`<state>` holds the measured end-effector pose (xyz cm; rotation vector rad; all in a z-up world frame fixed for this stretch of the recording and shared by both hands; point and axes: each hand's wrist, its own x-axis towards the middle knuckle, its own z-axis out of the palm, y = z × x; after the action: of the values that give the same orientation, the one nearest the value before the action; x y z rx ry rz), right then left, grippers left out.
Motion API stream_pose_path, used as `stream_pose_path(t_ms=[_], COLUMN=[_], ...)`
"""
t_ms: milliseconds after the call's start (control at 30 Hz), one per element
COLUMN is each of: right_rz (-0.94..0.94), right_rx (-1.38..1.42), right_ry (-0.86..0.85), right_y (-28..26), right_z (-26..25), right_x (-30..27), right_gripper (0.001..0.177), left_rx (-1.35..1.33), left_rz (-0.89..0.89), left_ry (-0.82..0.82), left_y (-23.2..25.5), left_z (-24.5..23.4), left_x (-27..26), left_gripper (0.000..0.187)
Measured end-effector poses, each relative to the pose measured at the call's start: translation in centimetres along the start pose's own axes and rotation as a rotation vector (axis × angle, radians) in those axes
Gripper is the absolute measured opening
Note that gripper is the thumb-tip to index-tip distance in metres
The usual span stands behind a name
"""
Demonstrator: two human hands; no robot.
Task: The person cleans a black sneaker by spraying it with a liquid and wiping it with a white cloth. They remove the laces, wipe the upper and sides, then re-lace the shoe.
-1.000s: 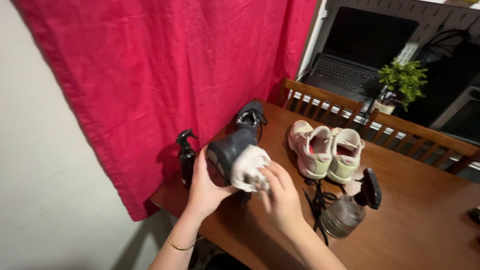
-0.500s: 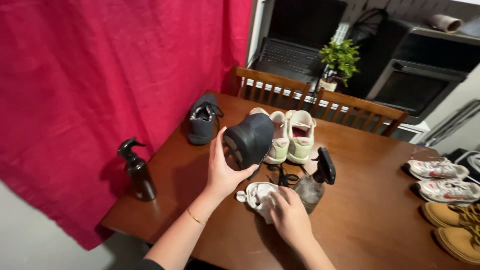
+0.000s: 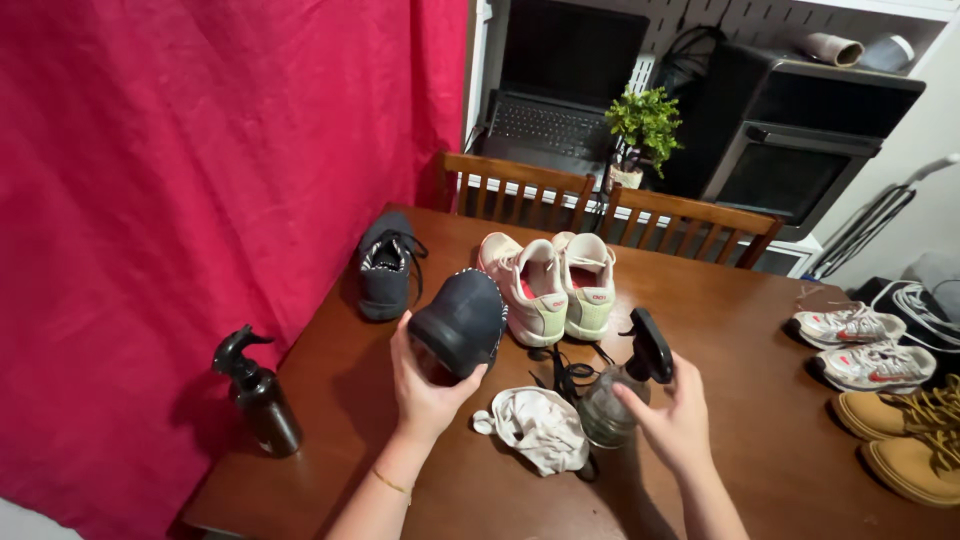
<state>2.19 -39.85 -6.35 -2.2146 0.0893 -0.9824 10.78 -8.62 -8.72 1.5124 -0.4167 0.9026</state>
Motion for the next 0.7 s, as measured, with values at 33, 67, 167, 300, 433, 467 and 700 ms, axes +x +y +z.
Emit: stream_pose_path(t_ms=[33, 67, 167, 300, 433, 467, 700], right_rz=[-0.005, -0.009, 0.259, 0.164, -0.115, -0.205, -0.312], right_rx=[0.099, 0.198, 0.406, 0.521, 0.448, 0.436, 0.273], right_ry=[-0.033, -0.065, -0.175, -0.259, -0.417, -0.473, -0.767], right_y=[0.4, 0.7, 0.9, -0.7, -4.2, -5.4, -11.9], right_z=[0.7, 0.9, 1.3, 1.9, 1.3, 1.0, 0.3], right_x=[0.8, 1.5, 3.4, 4.1, 3.6, 3.5, 3.8], right_gripper=[0.073, 0.073, 0.063, 0.049, 0.053, 0.057, 0.056], left_rx=[-0.013, -0.026, 0.094, 0.16, 0.174, 0.179, 0.248], left_rz=[-0.005, -0.009, 0.107, 0.21, 0.21, 0.238, 0.282], left_ry=[-0.007, -0.013, -0.029, -0.006, -0.08, -0.1, -0.161], left_y=[-0.1, 0.0, -0.1, -0.5, -1.9, -2.3, -3.5], left_z=[-0.1, -0.1, -0.6, -1.0, -1.2, -1.1, -0.8], left_x=[-0.2, -0.3, 0.2, 0.2, 0.1, 0.2, -0.5], left_gripper=[0.112, 0.112, 0.114, 0.113, 0.115, 0.115, 0.117])
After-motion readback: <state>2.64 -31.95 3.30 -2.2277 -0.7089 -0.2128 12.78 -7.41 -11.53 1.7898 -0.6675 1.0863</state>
